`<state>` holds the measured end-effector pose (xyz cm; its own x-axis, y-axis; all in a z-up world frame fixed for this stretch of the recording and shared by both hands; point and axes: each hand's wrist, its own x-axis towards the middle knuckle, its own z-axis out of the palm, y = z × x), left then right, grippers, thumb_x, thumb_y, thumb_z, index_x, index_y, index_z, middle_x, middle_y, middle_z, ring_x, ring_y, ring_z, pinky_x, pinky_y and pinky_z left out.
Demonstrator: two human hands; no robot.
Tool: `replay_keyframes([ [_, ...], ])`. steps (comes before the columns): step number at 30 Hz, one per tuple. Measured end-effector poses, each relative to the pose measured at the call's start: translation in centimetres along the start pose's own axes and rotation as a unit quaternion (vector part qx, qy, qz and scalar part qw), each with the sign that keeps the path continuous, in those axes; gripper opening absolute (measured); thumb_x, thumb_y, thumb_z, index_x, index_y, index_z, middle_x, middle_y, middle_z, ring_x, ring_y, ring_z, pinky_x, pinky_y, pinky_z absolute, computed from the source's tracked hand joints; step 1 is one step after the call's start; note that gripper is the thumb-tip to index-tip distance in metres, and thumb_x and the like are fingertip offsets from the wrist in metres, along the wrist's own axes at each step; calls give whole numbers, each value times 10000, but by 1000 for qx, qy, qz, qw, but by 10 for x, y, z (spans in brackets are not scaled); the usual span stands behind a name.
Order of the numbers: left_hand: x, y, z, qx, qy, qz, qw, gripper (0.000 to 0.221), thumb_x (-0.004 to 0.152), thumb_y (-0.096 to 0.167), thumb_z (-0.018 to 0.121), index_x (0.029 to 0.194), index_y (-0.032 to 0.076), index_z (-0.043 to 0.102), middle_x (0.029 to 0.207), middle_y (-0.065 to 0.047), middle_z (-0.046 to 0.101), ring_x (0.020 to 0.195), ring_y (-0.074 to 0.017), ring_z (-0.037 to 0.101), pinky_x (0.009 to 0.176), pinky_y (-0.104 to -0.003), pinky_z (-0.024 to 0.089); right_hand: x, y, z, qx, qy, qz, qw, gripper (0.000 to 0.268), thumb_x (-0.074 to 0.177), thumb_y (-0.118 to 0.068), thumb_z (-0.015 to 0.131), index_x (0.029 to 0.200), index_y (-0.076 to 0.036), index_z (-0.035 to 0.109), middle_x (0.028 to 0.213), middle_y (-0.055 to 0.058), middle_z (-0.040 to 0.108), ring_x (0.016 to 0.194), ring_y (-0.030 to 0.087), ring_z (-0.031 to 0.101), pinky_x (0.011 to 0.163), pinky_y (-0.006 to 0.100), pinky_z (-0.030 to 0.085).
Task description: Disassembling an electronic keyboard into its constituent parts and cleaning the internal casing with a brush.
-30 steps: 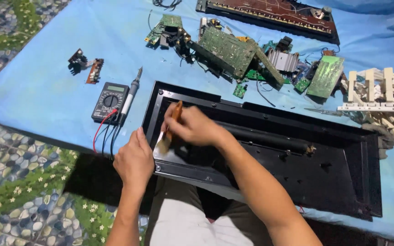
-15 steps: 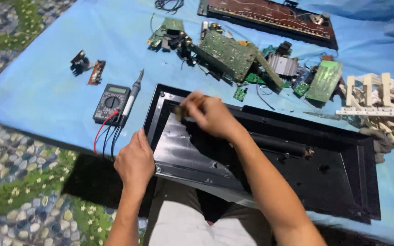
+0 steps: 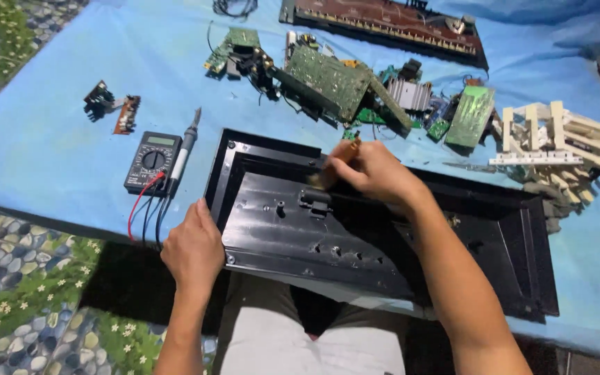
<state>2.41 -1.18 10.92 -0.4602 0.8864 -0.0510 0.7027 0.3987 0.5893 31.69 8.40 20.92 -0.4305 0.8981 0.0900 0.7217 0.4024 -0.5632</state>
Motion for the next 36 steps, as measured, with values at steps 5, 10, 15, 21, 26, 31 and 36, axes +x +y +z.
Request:
replay_keyframes([
  [5, 0, -1, 0, 0, 0, 1, 1000, 600, 1152, 525, 265, 937, 136, 668, 812, -289, 726, 901, -557, 715, 800, -629, 560, -17, -21, -32, 131, -30, 22, 991, 162, 956, -179, 662, 1008, -106, 796, 891, 81, 817, 821, 194, 743, 833, 356, 576],
  [10, 3, -3, 3, -3, -2, 7, 1000, 583, 1153, 523, 264, 1019, 148, 691, 830, -304, 727, 909, -581, 704, 814, -653, 550, -30, 9, -29, 162, -29, 32, 986, 174, 972, -152, 676, 1051, -66, 805, 923, 122, 824, 828, 186, 745, 817, 342, 581],
  [15, -2, 1, 1, 0, 15, 6, 1000, 543, 1167, 501, 293, 1083, 175, 718, 847, -319, 732, 907, -580, 708, 824, -660, 550, -47, 10, -68, 167, 26, 109, 979, 134, 971, -184, 732, 980, -97, 834, 791, 28, 787, 730, 83, 648, 737, 271, 553],
  [21, 0, -11, 9, 19, 18, 7, 1000, 584, 1188, 533, 262, 1105, 181, 722, 842, -311, 734, 905, -575, 710, 815, -644, 558, -47, 36, -40, 137, -32, 133, 981, 173, 885, -212, 802, 1027, -124, 851, 815, 126, 808, 736, 170, 685, 738, 329, 559],
  [26, 0, -5, 6, 35, 16, -1, 999, 569, 1168, 519, 259, 1169, 168, 707, 893, -321, 729, 911, -600, 679, 798, -677, 518, -56, 47, -68, 83, 14, 157, 984, 171, 918, -249, 756, 989, -127, 853, 860, 72, 822, 775, 145, 717, 721, 288, 549],
  [31, 3, -7, 10, 49, 6, -11, 999, 567, 1159, 498, 245, 1241, 173, 702, 920, -316, 726, 911, -613, 648, 764, -694, 486, -62, 53, -56, 121, -32, 106, 986, 184, 900, -216, 756, 985, -80, 846, 1006, 81, 837, 914, 99, 757, 820, 222, 592],
  [36, 2, -11, 14, 81, 40, 5, 996, 528, 1178, 500, 304, 1234, 186, 724, 901, -325, 729, 854, -618, 667, 744, -705, 499, -81, 91, -95, 5, -49, 113, 992, 181, 879, -252, 779, 964, -121, 870, 925, 19, 850, 809, 32, 709, 626, 267, 511],
])
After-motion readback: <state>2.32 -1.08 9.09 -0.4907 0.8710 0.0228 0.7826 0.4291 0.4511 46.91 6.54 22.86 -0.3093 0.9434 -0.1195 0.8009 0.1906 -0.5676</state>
